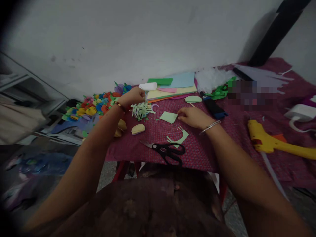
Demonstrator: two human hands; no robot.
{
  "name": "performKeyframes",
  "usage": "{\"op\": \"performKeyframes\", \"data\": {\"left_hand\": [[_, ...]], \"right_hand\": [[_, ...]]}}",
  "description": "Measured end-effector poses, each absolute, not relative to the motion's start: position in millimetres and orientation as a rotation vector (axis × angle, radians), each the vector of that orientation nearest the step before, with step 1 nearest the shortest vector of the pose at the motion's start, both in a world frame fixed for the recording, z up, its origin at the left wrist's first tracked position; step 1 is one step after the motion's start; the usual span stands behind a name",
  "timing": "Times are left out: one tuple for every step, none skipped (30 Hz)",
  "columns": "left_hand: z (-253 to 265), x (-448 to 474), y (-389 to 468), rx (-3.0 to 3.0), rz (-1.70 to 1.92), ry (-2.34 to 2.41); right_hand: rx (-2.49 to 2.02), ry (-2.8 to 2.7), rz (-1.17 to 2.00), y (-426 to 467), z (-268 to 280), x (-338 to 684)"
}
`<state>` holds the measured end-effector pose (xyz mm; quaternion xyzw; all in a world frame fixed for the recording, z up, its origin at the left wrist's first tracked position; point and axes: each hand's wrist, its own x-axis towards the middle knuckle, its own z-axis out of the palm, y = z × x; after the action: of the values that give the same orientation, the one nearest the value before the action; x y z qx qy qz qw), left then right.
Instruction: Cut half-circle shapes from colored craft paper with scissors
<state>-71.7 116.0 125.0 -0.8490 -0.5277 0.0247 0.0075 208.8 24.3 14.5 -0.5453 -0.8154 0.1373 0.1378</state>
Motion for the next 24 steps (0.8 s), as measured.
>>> {"op": "performKeyframes", "data": {"left_hand": [[124, -70, 114, -2.587, 0.192, -1.635], [121, -66, 107, -2.540, 0.219, -1.583], [118, -59, 95, -2.517, 0.160, -1.520], [114, -49, 80, -2.541, 0.077, -1.456], [109, -37, 62, -2.623, 0.014, -1.375], [104, -23, 43, -2.733, -0.003, -1.297], [99, -8, 23, -2.864, 0.052, -1.194], [93, 6, 5, -2.963, 0.138, -1.099], [87, 19, -10, -3.035, 0.238, -1.029], [81, 30, -22, -3.048, 0.263, -1.040], [75, 38, -31, -3.043, 0.311, -1.074], [69, 44, -36, -3.045, 0.351, -1.089], [64, 48, -39, -3.042, 0.353, -1.104], [60, 50, -39, -3.040, 0.363, -1.114], [57, 51, -39, -3.042, 0.366, -1.112], [56, 51, -39, -3.045, 0.366, -1.102], [54, 51, -38, -3.051, 0.369, -1.086], [53, 52, -38, -3.057, 0.369, -1.068], [52, 52, -38, -3.063, 0.369, -1.053], [51, 53, -39, -3.070, 0.369, -1.038], [49, 54, -40, -3.076, 0.366, -1.027], [46, 55, -41, -3.085, 0.366, -1.016], [43, 57, -41, -3.098, 0.364, -0.999], [41, 58, -41, -3.108, 0.353, -0.983]], "right_hand": [[-1.574, -2.356, 0.389, 26, 14, 211], [-1.572, -2.352, 0.386, 28, 13, 214], [-1.574, -2.346, 0.387, 29, 12, 217], [-1.580, -2.342, 0.391, 30, 11, 219], [-1.591, -2.336, 0.387, 30, 11, 220], [-1.599, -2.334, 0.378, 30, 11, 221], [-1.600, -2.337, 0.365, 29, 12, 220], [-1.594, -2.345, 0.352, 28, 13, 219], [-1.589, -2.357, 0.341, 26, 14, 218], [-1.587, -2.369, 0.334, 25, 15, 217], [-1.588, -2.380, 0.333, 23, 17, 216], [-1.595, -2.388, 0.337, 22, 19, 215], [-1.608, -2.390, 0.339, 21, 20, 214], [-1.625, -2.387, 0.335, 21, 21, 215], [-1.639, -2.382, 0.328, 21, 21, 215], [-1.648, -2.376, 0.319, 21, 22, 216], [-1.652, -2.369, 0.309, 22, 22, 217], [-1.649, -2.364, 0.300, 23, 21, 218], [-1.635, -2.361, 0.295, 23, 20, 220], [-1.618, -2.357, 0.294, 24, 19, 221], [-1.597, -2.355, 0.297, 25, 18, 222], [-1.578, -2.353, 0.301, 26, 17, 223], [-1.567, -2.349, 0.305, 27, 15, 224], [-1.557, -2.352, 0.313, 29, 13, 225]]}}
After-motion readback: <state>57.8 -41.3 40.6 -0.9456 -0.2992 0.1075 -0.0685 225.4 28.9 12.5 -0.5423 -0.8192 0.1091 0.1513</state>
